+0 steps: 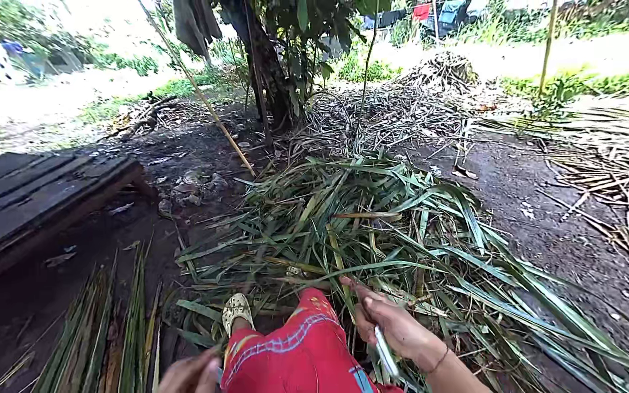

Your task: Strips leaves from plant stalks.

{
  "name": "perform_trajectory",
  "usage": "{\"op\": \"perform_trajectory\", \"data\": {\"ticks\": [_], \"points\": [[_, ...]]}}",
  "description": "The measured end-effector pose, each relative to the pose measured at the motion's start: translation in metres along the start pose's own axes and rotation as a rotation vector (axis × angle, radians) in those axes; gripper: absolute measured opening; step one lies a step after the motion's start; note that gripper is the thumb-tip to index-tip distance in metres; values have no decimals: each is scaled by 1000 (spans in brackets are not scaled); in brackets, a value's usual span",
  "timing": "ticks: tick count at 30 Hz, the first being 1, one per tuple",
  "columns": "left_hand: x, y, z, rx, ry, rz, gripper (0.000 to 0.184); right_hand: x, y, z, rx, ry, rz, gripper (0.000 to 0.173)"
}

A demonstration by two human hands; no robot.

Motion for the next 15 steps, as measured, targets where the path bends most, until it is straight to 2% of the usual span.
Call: {"op": "perform_trajectory", "data": {"ticks": [2,3,6,8,10,13,15], "points": [[36,-5,48,-104,7,91,19,-21,1,55,-159,-69,-91,69],[52,-6,67,-163,3,102,17,-26,1,72,-157,-118,-136,64],[75,-2,89,-248,-34,119,18,-38,2,72,88,-203,-352,29],[67,6,75,-225,-62,105,18,-49,8,52,222,-202,-497,21],[48,21,49,-190,-70,68,19,-70,15,26,261,-213,-637,21],[15,53,14,-113,-23,-47,24,-105,29,-3,328,-156,-810,32],[8,68,5,-64,-20,-92,26,-113,29,-6,336,-158,-840,40]]}}
Point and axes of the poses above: each hand's wrist, its own y-axis away from the middle knuckle, its own z-axis out of the palm, x = y × z, the point moved 8 cm from there along -y, towards the middle knuckle
